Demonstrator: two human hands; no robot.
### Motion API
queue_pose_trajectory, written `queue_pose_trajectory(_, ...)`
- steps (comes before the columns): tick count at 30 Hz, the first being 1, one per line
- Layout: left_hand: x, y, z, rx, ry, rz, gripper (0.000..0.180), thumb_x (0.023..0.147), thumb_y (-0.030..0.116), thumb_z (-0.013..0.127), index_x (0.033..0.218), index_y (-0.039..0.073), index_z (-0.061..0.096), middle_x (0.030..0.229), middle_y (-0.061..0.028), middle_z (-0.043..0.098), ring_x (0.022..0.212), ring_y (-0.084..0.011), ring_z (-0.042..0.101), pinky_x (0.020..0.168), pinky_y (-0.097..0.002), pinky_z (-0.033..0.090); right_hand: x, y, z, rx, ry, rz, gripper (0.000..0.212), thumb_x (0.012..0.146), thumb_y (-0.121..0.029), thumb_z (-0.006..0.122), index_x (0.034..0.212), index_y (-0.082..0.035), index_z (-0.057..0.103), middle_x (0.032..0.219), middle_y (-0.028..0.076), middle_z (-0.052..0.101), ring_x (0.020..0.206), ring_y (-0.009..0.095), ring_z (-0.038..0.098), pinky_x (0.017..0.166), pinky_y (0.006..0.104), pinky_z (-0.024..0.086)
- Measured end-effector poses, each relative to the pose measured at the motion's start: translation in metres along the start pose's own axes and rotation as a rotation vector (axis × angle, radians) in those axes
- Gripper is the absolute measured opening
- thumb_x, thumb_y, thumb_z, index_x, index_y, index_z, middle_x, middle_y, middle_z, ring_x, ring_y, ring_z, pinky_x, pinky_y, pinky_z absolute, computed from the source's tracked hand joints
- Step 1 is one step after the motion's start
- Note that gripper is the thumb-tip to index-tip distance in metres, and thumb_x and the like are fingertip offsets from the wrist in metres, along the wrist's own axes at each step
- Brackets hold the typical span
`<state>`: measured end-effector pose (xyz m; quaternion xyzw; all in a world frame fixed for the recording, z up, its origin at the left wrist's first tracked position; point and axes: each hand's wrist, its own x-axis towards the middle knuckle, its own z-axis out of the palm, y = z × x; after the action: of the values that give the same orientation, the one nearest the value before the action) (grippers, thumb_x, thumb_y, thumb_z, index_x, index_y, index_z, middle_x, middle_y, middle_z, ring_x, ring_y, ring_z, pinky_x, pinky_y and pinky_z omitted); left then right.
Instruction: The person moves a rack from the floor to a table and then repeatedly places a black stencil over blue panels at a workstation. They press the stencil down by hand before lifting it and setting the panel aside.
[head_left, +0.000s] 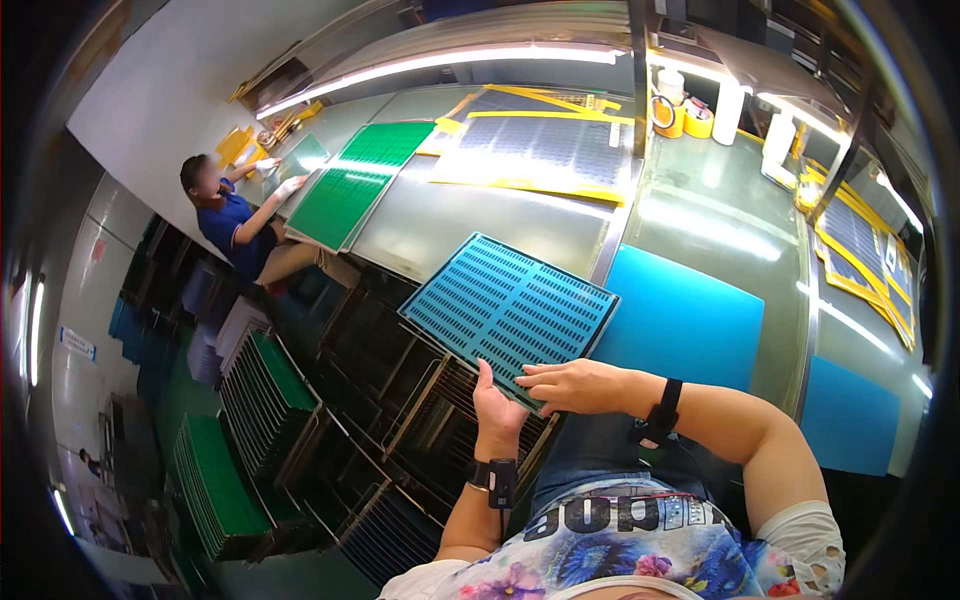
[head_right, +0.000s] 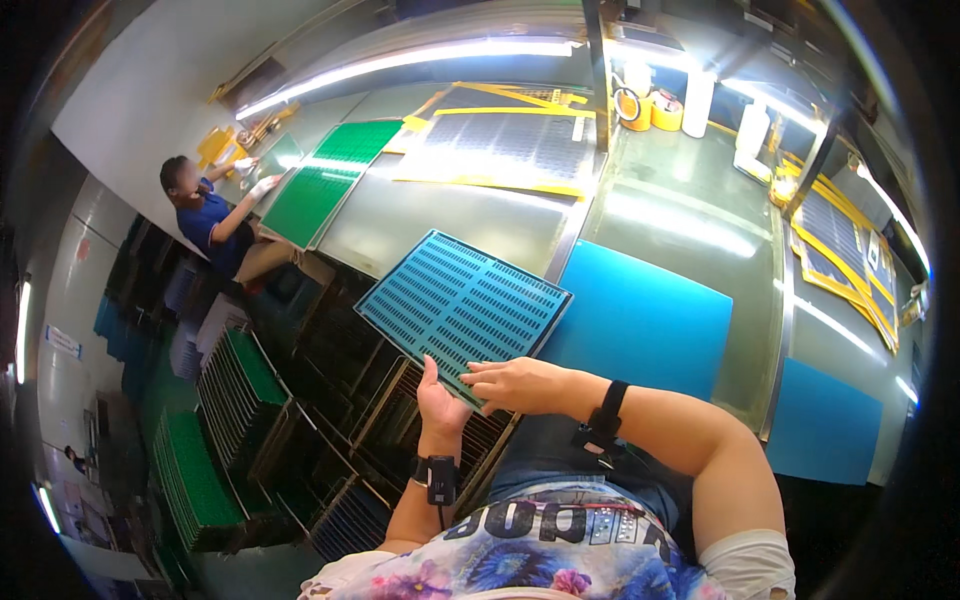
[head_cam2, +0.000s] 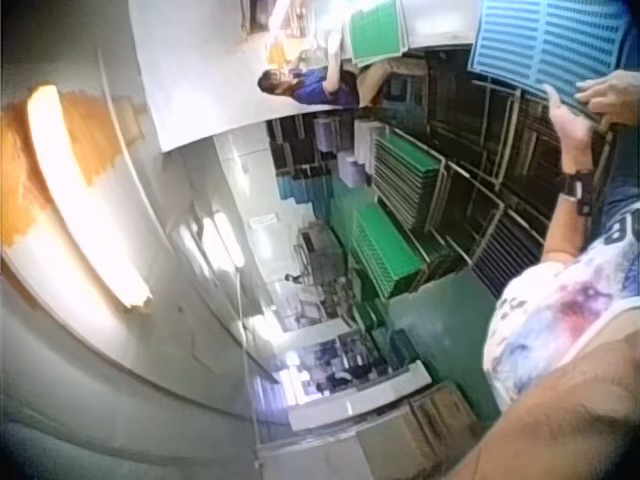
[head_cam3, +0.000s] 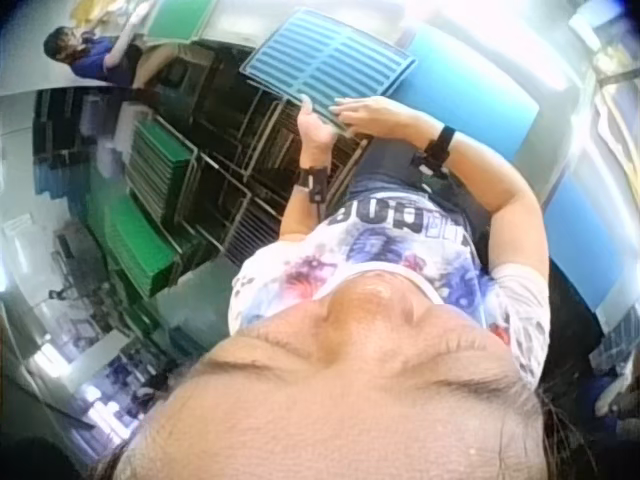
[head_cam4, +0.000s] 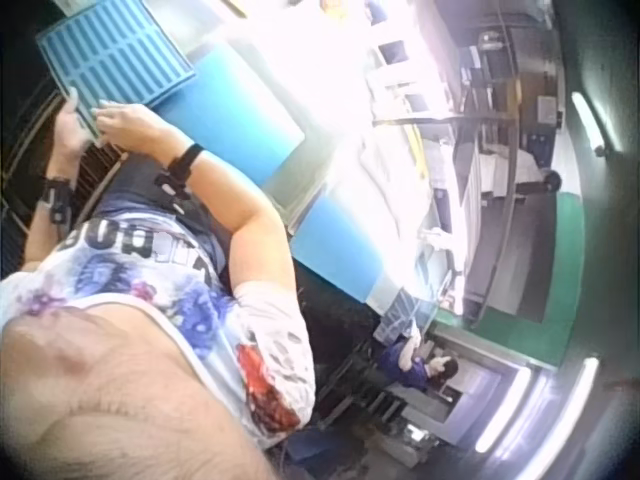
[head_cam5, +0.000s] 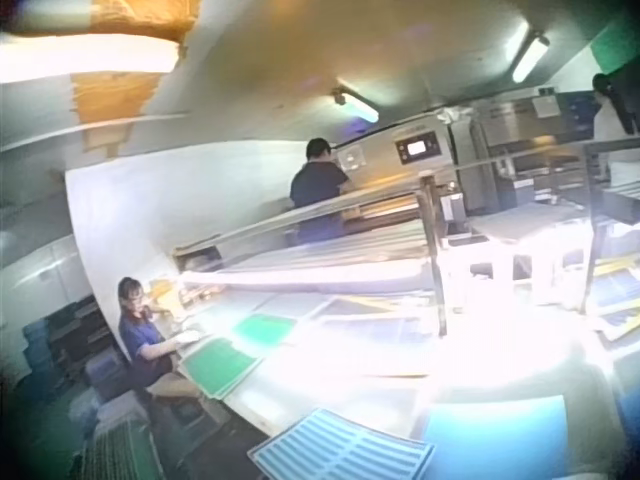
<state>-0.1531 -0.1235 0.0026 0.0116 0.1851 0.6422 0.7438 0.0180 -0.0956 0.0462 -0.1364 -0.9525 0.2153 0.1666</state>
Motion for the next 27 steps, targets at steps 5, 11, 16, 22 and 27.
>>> queue_pose_trajectory(5,0.015,0.001,-0.016,0.106,0.129,0.086,0.051,0.097,0.042,0.028,0.126,0.004,0.042,0.125,-0.0108,0.050,0.113,-0.0270,0.048,0.098,-0.0417,0.037,0.007,0.010,0.009,-0.317,0.080,-0.175,0.019,0.077,-0.014,0.052,0.089,0.000,0.053,0.110,0.018,0.055,0.105,0.027,0.055,0.078,0.0306,0.052)
queue_pose_trajectory(11,0.009,0.033,-0.004,0.008,0.060,0.161,0.068,0.091,0.057,0.029,0.136,0.005,0.032,0.137,-0.0108,0.039,0.123,-0.0284,0.039,0.105,-0.0423,0.028,0.041,0.007,0.032,-0.079,0.231,0.064,0.012,0.076,-0.012,0.054,0.078,0.000,0.054,0.087,0.016,0.061,0.077,0.029,0.062,0.064,0.0365,0.051)
queue_pose_trajectory(16,0.018,0.027,0.001,0.222,0.023,0.168,0.076,0.086,0.060,0.039,0.137,0.005,0.027,0.138,-0.0100,0.036,0.125,-0.0269,0.037,0.105,-0.0402,0.030,0.058,0.015,0.006,0.241,0.657,0.457,0.009,0.077,-0.010,0.054,0.078,-0.001,0.055,0.068,0.016,0.060,0.064,0.036,0.060,0.059,0.0398,0.049)
queue_pose_trajectory(22,0.014,0.026,-0.005,0.432,0.255,0.172,0.050,0.095,0.040,0.036,0.128,0.002,0.039,0.126,-0.0142,0.047,0.114,-0.0266,0.047,0.098,-0.0405,0.038,0.052,0.007,-0.003,0.117,0.523,0.380,0.009,0.077,-0.013,0.055,0.077,-0.004,0.058,0.066,0.013,0.061,0.065,0.033,0.061,0.057,0.0410,0.048)
queue_pose_trajectory(27,-0.003,0.059,-0.042,0.393,-0.042,0.135,0.045,0.095,0.034,0.037,0.122,0.000,0.047,0.116,-0.0135,0.056,0.102,-0.0279,0.056,0.088,-0.0407,0.045,0.023,-0.032,0.023,-0.044,0.379,-0.079,0.037,0.074,-0.023,0.067,0.104,-0.006,0.055,0.114,0.016,0.054,0.112,0.032,0.051,0.094,0.0456,0.041)
